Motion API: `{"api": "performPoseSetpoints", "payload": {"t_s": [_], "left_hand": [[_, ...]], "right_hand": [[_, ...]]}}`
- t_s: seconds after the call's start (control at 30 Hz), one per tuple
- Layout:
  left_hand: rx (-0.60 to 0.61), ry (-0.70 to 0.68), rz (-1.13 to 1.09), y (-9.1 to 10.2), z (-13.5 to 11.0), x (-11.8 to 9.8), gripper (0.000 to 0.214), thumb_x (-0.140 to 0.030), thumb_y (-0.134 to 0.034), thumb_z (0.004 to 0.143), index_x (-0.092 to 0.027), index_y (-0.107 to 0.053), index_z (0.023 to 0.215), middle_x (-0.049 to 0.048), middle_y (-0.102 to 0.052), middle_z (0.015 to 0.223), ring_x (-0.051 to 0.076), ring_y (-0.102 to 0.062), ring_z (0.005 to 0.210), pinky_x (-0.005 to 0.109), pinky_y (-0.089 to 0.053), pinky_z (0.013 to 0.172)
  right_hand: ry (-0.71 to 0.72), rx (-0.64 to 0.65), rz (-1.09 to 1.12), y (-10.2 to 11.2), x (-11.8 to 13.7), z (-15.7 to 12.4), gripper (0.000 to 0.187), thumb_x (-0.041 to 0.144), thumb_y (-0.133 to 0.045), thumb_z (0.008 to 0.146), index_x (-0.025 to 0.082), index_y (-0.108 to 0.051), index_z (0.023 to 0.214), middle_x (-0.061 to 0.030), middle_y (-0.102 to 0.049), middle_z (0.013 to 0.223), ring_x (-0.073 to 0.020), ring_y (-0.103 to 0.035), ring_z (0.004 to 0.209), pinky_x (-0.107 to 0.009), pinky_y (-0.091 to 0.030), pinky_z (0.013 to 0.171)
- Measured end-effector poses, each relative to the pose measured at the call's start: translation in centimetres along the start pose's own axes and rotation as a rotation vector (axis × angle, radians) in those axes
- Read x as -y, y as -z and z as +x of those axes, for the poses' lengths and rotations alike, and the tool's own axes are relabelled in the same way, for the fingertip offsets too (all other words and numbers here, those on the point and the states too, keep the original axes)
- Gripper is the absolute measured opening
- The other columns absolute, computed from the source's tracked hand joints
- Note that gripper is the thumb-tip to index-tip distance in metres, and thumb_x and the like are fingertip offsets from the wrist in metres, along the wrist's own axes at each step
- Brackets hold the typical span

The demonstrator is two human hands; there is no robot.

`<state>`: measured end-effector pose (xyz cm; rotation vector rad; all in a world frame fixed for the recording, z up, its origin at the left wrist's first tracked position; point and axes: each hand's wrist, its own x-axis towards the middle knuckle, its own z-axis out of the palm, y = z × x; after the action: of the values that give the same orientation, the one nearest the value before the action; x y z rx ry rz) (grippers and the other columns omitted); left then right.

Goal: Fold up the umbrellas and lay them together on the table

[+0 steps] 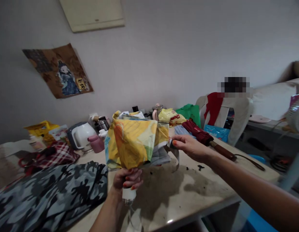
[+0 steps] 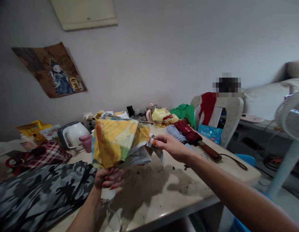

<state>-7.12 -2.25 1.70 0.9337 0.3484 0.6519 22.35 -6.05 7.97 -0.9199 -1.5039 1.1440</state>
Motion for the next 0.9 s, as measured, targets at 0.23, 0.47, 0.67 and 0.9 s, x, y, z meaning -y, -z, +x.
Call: {"api": "performPoseSetpoints", "payload": {"t_s": [0.23, 0.47, 0.67, 0.9], "left_hand": [[0.106, -0.067, -0.066, 0.7, 0.1, -0.1, 0.065, -0.035, -0.075, 0.067, -0.018, -0.014, 0.052, -0.0129, -0.011, 0.044, -0.004, -0.002, 0.028, 0.018, -0.018, 0.035], [0.134, -0.167, -0.157, 0.3, -0.4, -0.6, 0.058, -0.028, -0.073, 0.070, -0.019, -0.018, 0.052, -0.0140, -0.013, 0.043, -0.005, -0.001, 0.027, 0.016, -0.021, 0.033], [0.216, -0.297, -0.312, 1.2, -0.7, -0.8, 0.048, -0.023, -0.072, 0.075, -0.018, -0.030, 0.053, -0.0158, -0.014, 0.041, -0.005, 0.000, 0.025, 0.010, -0.024, 0.028], [0.436, -0.284, -0.436, 0.7, -0.5, -0.9, 0.036, -0.015, -0.061, 0.086, -0.016, -0.038, 0.058, -0.0131, -0.027, 0.048, -0.006, -0.011, 0.024, 0.006, -0.034, 0.035]], "right_hand": [[-0.020, -0.038, 0.272, -1.0, 1.0, 0.8, 0.054, 0.056, -0.088, 0.053, 0.016, -0.053, 0.059, 0.0027, -0.056, 0.061, -0.0093, -0.050, 0.059, -0.024, -0.039, 0.061], [-0.043, -0.062, 0.240, -0.5, 0.9, 0.9, 0.053, 0.057, -0.085, 0.060, 0.016, -0.052, 0.062, 0.0002, -0.059, 0.051, -0.0096, -0.052, 0.051, -0.022, -0.035, 0.053], [-0.011, 0.065, 0.533, 0.3, 2.1, 1.0, 0.044, 0.057, -0.076, 0.070, 0.018, -0.056, 0.072, -0.0013, -0.065, 0.066, -0.0141, -0.062, 0.062, -0.023, -0.041, 0.053], [0.154, 0.074, 0.078, -3.4, 1.9, 2.8, 0.040, 0.034, -0.084, 0.064, 0.017, -0.058, 0.090, -0.0003, -0.065, 0.077, -0.0134, -0.061, 0.065, -0.025, -0.048, 0.061]]}}
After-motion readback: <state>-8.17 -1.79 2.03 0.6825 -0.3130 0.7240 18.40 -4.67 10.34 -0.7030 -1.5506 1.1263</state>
